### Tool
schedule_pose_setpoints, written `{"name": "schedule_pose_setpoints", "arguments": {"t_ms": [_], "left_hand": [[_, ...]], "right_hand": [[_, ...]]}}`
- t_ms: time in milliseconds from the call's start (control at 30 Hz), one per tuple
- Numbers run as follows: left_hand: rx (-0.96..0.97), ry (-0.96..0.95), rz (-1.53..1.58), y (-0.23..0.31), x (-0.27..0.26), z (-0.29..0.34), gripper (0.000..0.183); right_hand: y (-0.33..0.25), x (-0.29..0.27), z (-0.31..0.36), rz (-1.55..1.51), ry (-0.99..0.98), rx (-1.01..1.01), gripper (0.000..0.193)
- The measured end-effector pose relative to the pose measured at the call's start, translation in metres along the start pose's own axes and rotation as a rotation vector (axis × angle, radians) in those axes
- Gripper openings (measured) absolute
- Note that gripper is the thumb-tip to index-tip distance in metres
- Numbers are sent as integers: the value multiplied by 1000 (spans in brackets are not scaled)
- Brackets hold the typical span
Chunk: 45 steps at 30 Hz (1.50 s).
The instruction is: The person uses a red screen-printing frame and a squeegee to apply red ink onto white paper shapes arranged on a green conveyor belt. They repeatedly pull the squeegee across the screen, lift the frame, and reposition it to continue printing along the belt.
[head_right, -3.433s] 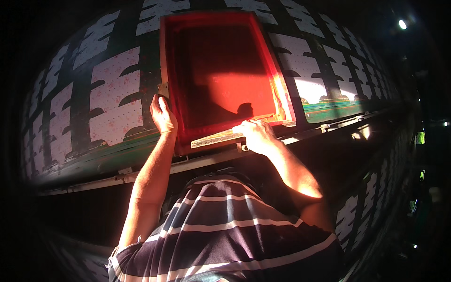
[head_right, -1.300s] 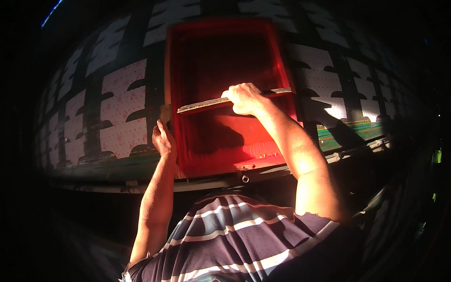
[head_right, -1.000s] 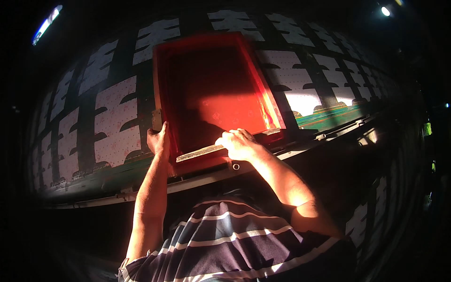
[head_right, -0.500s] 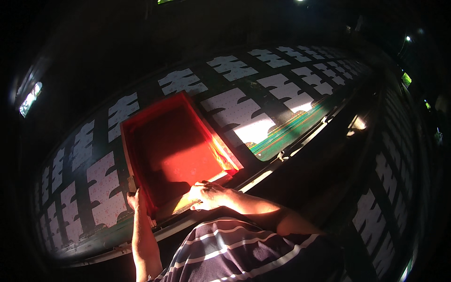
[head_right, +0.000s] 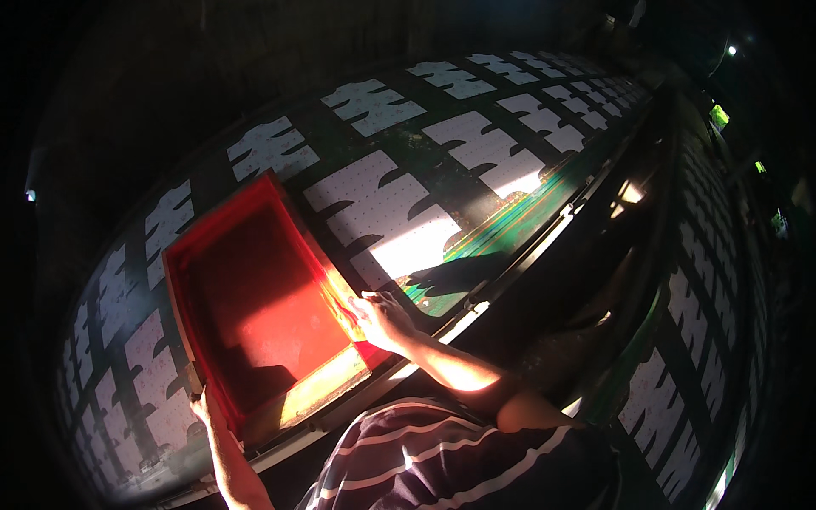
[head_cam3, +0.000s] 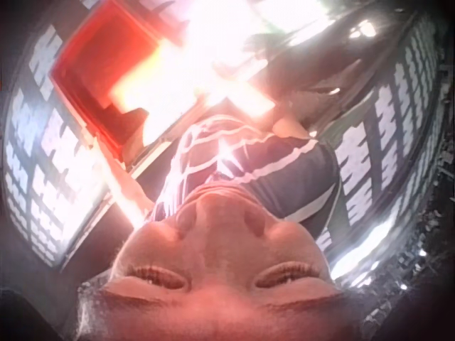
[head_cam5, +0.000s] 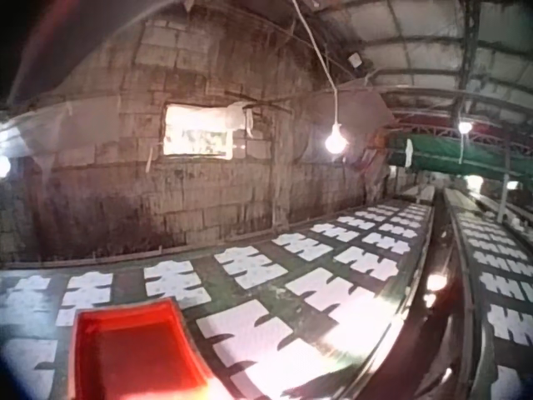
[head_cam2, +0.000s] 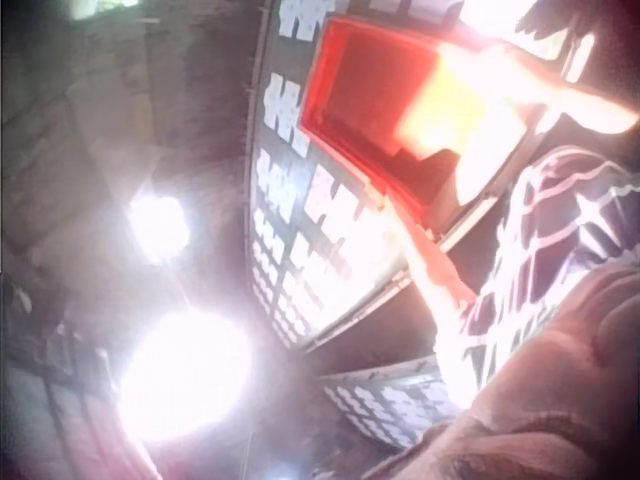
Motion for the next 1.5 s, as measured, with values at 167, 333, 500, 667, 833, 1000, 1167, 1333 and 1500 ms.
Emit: {"name": "schedule_pose_setpoints", "arguments": {"t_ms": [167, 333, 500, 667, 833, 1000, 1167, 1333, 1500], "left_hand": [[46, -59, 48, 10, -2, 8, 40], [-14, -98, 167, -4, 2, 7, 36], [50, -101, 263, -23, 3, 9, 33], [56, -102, 321, -21, 4, 9, 31], [-72, -111, 237, 17, -8, 17, 27], [-115, 34, 232, 69, 24, 35, 70], [-168, 11, 389, 124, 110, 84, 72], [-150, -72, 195, 155, 205, 157, 55], [-237, 60, 62, 169, 304, 228, 99]], "right_hand": [[-10, 21, -22, -135, 3, 95, 59], [5, 48, -36, 105, -79, 241, 57], [14, 55, -43, 104, -42, 203, 43], [-14, 22, -43, 61, -36, 303, 25], [-34, -9, -49, -105, 30, 212, 17], [7, -20, -69, -267, 288, 69, 25], [93, -71, -80, -288, 174, 257, 27], [194, -135, -64, -134, 108, 497, 28], [296, -176, -60, -242, 275, 398, 18]]}}
Point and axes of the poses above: each hand's wrist, its own z-axis away from the middle knuckle, its own x-axis out of the palm, y = z × x, the point moved 3 cm from there along -z, towards the middle knuckle, and after that the axes turned 6 degrees about -y, right-handed, at the moved point
